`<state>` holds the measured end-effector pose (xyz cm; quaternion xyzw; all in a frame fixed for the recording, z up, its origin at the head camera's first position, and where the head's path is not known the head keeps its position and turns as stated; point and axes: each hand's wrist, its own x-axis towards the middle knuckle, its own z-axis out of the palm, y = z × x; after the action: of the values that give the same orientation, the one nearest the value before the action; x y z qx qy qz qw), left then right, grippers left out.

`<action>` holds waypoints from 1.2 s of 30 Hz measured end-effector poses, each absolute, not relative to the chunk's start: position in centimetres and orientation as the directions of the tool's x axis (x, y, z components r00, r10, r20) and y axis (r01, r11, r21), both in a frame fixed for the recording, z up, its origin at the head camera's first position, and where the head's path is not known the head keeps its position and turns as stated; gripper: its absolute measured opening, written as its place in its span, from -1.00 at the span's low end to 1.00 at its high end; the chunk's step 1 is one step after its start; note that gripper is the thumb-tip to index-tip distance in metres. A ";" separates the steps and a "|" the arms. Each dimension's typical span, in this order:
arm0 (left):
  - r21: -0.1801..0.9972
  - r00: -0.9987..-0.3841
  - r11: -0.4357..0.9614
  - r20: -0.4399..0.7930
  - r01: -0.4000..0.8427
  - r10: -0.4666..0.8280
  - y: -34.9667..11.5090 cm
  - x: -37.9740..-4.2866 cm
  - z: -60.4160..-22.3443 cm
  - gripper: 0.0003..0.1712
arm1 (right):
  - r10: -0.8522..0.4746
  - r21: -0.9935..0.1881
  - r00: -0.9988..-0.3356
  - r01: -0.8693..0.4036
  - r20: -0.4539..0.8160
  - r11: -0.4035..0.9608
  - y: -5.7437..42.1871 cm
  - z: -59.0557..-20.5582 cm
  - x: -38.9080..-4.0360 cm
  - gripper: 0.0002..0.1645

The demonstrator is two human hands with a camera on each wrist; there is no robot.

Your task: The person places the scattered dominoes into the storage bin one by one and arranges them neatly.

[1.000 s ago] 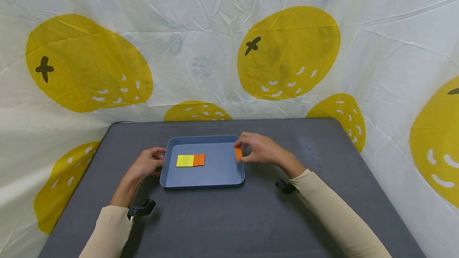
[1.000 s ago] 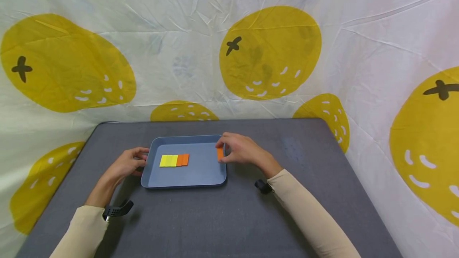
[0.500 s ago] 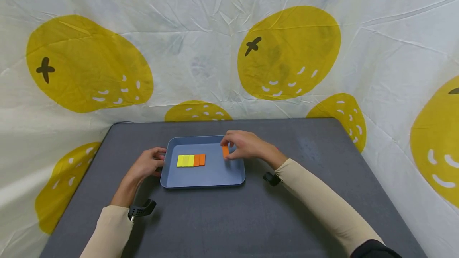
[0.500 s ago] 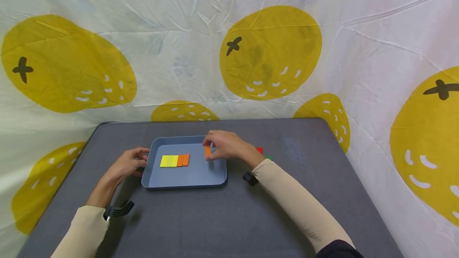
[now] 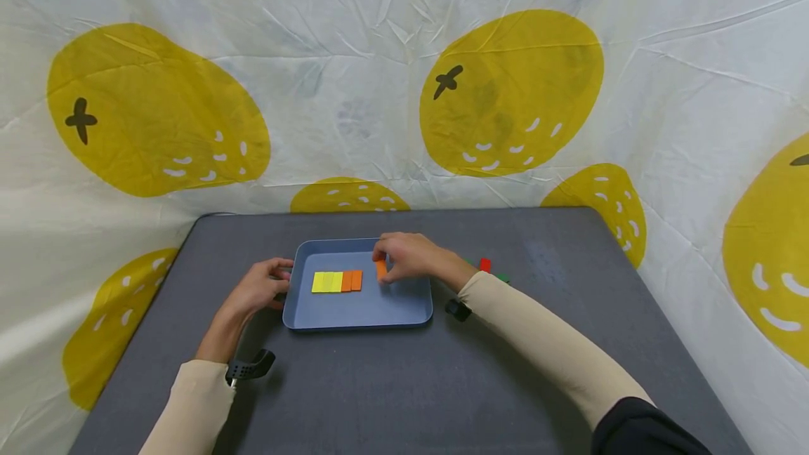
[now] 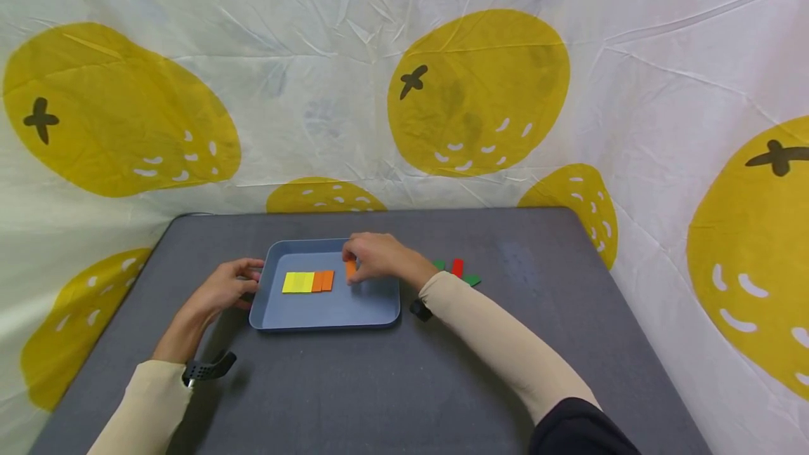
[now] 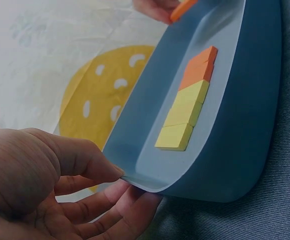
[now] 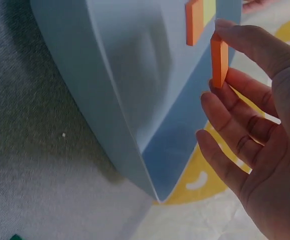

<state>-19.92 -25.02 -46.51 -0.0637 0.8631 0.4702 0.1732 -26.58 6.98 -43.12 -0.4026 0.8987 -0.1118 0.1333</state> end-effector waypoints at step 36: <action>0.813 -0.933 0.520 -0.350 -0.262 0.078 -25.1 -20.3 -46.6 -0.42 | -0.717 -0.155 -0.654 -0.703 -0.243 0.694 2.3 -45.2 -27.0 -0.43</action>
<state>-20.30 -25.13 -46.58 -0.0537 0.8541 0.4870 0.1744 -26.98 2.32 -45.23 -0.3905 0.9090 -0.0235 0.1438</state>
